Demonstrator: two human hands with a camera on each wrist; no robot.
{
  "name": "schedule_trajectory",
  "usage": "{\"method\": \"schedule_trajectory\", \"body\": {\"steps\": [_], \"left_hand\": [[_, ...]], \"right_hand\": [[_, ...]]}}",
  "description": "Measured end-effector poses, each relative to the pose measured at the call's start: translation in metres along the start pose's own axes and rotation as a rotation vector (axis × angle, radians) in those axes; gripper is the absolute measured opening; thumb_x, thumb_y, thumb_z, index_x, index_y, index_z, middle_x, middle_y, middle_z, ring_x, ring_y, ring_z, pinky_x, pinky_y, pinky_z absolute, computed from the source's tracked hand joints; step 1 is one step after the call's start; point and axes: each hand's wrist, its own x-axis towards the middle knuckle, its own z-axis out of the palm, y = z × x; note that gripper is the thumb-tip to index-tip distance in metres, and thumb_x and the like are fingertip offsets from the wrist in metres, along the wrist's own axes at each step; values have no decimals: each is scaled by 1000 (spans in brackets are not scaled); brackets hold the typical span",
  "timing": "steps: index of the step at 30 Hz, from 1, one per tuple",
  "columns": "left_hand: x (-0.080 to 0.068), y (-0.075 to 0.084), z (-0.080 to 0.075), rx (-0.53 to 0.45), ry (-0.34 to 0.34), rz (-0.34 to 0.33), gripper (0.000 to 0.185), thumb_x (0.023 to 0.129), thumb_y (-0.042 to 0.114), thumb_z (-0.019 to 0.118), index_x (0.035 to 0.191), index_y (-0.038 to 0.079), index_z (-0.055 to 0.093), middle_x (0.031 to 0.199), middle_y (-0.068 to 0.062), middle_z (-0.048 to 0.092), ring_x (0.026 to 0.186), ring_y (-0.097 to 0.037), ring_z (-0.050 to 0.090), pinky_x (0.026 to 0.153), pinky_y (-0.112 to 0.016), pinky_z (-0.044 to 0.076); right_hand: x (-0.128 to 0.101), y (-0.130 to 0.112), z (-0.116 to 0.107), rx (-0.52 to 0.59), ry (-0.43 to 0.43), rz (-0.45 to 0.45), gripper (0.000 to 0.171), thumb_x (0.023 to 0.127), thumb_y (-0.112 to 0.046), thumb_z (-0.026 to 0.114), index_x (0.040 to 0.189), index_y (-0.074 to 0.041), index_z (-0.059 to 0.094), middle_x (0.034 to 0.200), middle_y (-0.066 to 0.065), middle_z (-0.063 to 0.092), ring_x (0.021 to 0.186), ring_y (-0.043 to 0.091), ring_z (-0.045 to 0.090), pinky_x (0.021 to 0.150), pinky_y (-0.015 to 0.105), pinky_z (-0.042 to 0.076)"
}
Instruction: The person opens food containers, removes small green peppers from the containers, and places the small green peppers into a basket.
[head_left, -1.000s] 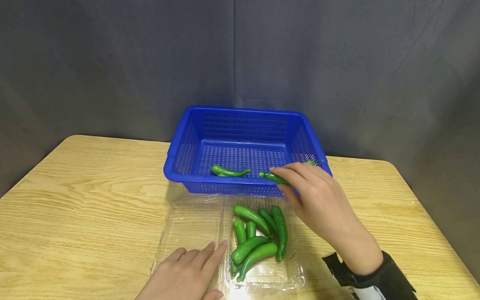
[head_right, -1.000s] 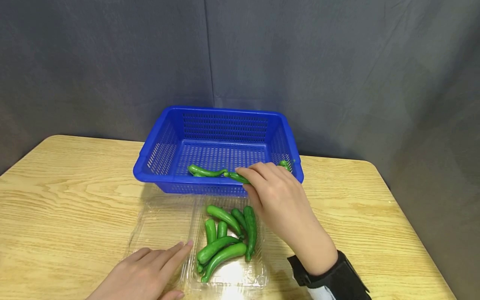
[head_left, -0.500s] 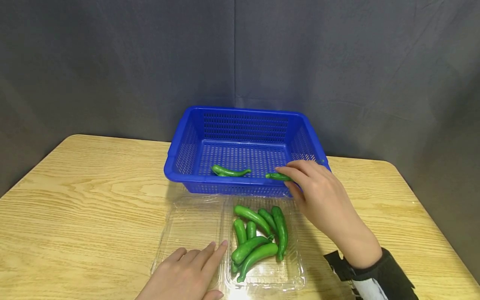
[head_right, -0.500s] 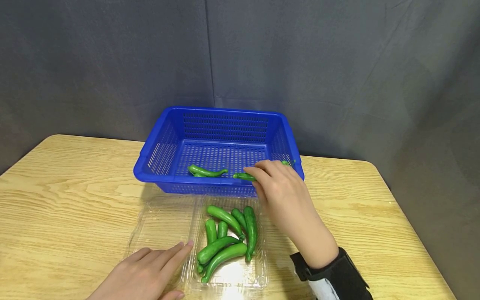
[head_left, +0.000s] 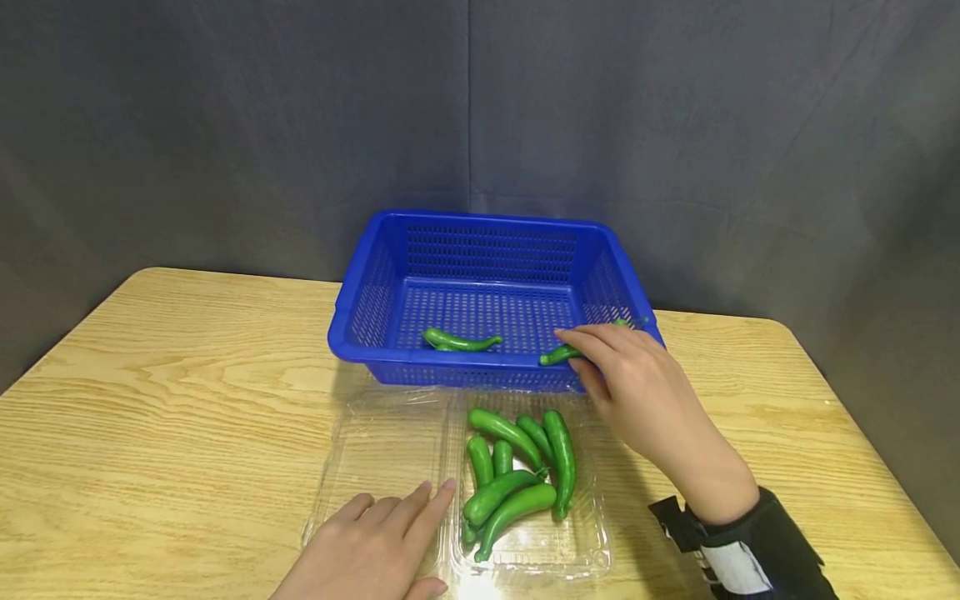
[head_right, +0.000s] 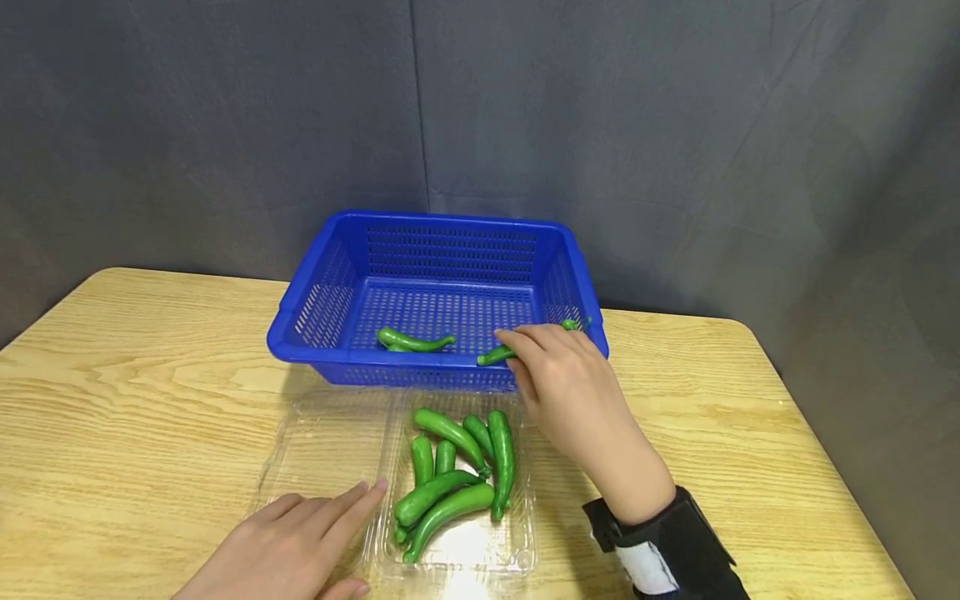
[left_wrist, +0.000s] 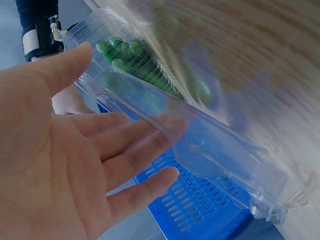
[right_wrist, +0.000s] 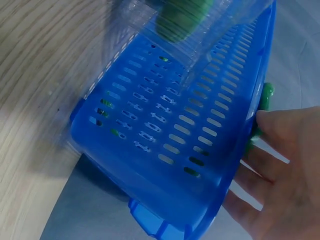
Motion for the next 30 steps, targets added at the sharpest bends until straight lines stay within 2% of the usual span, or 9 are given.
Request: {"method": "schedule_trajectory", "body": {"steps": [7,13,23,30], "left_hand": [[2,0,-2,-8,7,-4,71,93,56,55,142,5,51,125,-9,67,98,-23,68,81,-40,56],[1,1,-2,-5,-5,-11,72,92,56,55,143,5,50,125,-8,66,99,-23,68,82,-40,55],[1,1,-3,-9,-16,-9,72,93,57,54,143,4,51,125,-9,67,98,-23,68,81,-40,56],[1,0,-1,2,-15,-4,73,94,59,51,142,5,51,124,-8,67,97,-24,69,80,-40,56]], "right_hand": [[-1,1,2,-7,-46,41,32,92,-10,68,123,-3,67,118,14,68,111,36,62,97,50,46],[-1,1,3,4,-58,32,28,92,-7,67,120,-3,69,116,12,69,108,34,63,96,48,48],[0,-1,2,26,0,-18,22,90,-6,69,112,-4,72,110,9,70,102,32,66,92,46,50],[1,-6,0,22,6,-33,21,89,-8,71,110,-5,72,107,8,71,100,30,66,91,45,51]]}}
